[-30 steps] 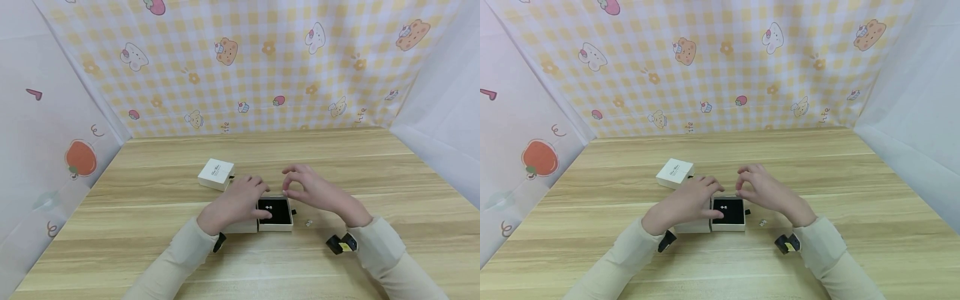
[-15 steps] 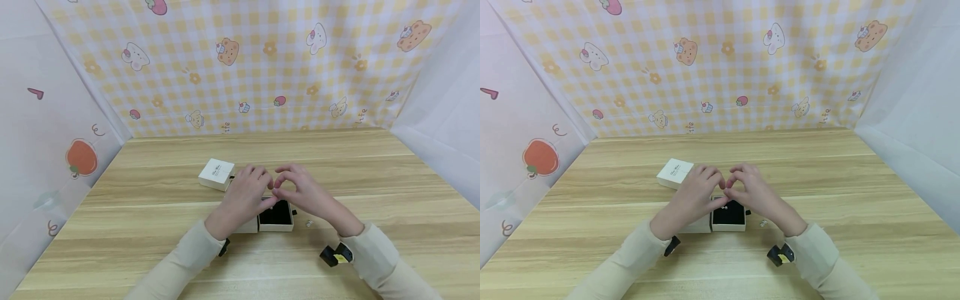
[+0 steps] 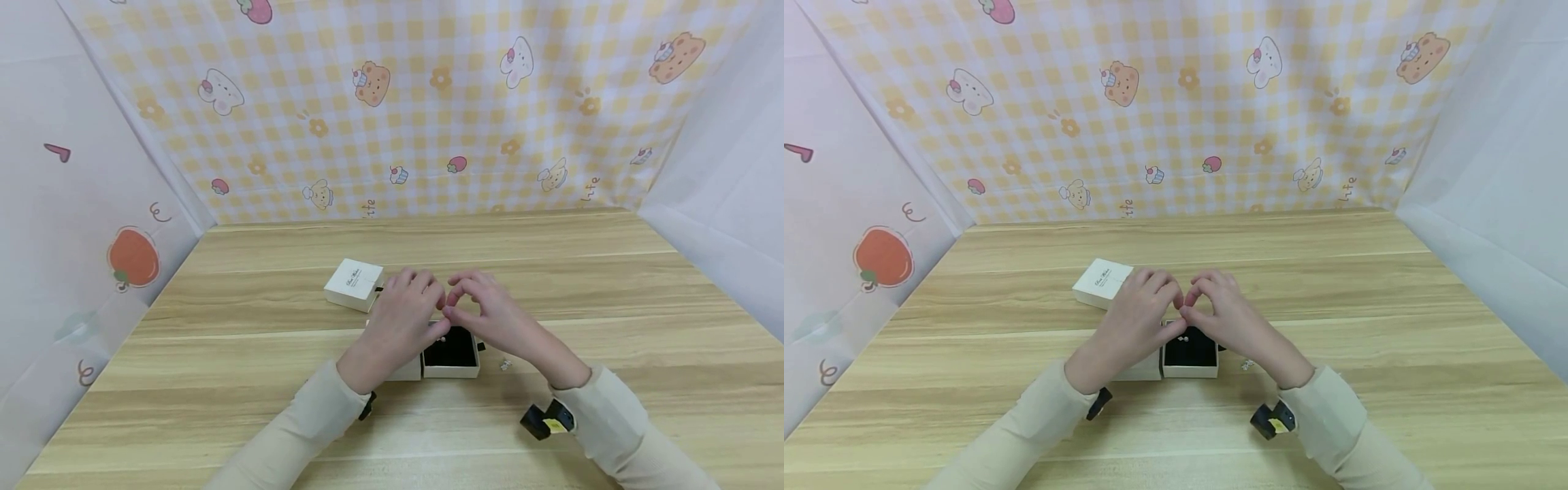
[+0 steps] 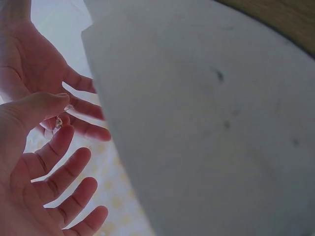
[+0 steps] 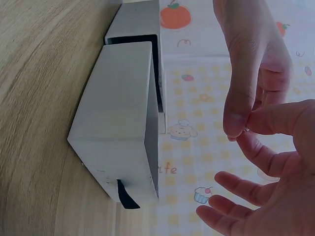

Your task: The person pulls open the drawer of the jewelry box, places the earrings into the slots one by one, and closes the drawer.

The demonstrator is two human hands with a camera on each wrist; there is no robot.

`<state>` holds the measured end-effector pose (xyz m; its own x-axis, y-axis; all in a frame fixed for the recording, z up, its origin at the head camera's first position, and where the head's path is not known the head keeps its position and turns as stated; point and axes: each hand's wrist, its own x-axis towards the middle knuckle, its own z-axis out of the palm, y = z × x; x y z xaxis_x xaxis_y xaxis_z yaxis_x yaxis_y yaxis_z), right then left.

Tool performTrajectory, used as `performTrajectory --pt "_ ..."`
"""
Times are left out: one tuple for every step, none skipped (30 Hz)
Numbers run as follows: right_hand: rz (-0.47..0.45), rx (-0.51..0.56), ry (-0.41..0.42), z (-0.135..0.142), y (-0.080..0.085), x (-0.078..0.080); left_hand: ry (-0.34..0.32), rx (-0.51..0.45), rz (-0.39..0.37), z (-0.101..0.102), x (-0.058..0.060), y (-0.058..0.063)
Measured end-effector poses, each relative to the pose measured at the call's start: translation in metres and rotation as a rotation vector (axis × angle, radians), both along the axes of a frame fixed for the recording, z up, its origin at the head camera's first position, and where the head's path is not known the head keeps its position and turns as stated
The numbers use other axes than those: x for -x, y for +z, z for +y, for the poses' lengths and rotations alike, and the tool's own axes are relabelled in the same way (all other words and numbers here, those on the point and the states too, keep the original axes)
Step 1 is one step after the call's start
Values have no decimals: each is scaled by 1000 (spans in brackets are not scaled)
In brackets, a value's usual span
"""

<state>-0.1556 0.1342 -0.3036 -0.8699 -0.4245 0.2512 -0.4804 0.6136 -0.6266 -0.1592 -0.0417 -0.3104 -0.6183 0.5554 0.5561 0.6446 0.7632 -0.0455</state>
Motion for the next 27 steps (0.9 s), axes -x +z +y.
performTrajectory --pt "-3 1 1 0 0 0 0 -3 0 0 0 0" --pt "-5 2 3 0 0 0 -1 -4 -1 0 0 0" --pt "-8 3 4 0 -1 0 -1 -5 -3 0 0 0" --pt "-10 4 6 0 -1 0 -2 -6 -5 0 0 0" --pt "-12 6 8 1 -1 0 -3 -5 -7 1 0 0" --pt "-14 9 10 1 -1 1 -2 -5 -9 1 0 0" --pt "-16 12 13 1 -1 1 -2 -3 -10 1 -1 1" --pt "-18 14 15 1 -1 1 -2 -3 -13 1 -1 1" --pt "-21 17 15 1 -1 1 -2 -2 -16 1 -1 1" --pt "-25 18 15 1 -1 1 -1 -2 -18 1 -1 1" --pt "-29 19 14 1 -1 1 -1 0 -20 1 -1 1" --pt "-32 19 13 1 0 1 -3 0 -23 1 -1 1" --pt "-34 17 11 1 0 1 -5 2 -26 1 0 1" --pt "-38 16 8 2 0 1 -7 2 -29 1 0 2" --pt "-42 15 6 2 1 1 -10 4 -31 0 0 2" --pt "-46 14 3 2 1 2 -12 5 -32 0 0 2" --pt "-48 13 0 2 1 2 -16 4 -34 0 0 2" --pt "-50 11 -3 2 2 2 -19 2 -35 -1 1 3" --pt "-52 10 -5 2 2 2 -21 0 -39 -1 1 3" --pt "-55 10 -8 2 2 2 -24 -2 -43 -1 1 4" --pt "-54 7 -10 2 2 2 -24 -3 -47 -2 1 4" --pt "-55 6 -13 2 2 2 -24 -2 -50 -2 1 4" --pt "-54 3 -14 2 2 2 -24 -2 -54 -2 1 5" --pt "-55 2 -16 2 2 2 -24 0 -56 -2 1 5" --pt "-55 1 -17 3 2 2 -24 2 -60 -3 1 5" --pt "-56 1 -18 2 2 2 -24 3 -61 -3 1 5" --pt "-57 1 -19 3 2 2 -25 4 -61 -3 1 5"
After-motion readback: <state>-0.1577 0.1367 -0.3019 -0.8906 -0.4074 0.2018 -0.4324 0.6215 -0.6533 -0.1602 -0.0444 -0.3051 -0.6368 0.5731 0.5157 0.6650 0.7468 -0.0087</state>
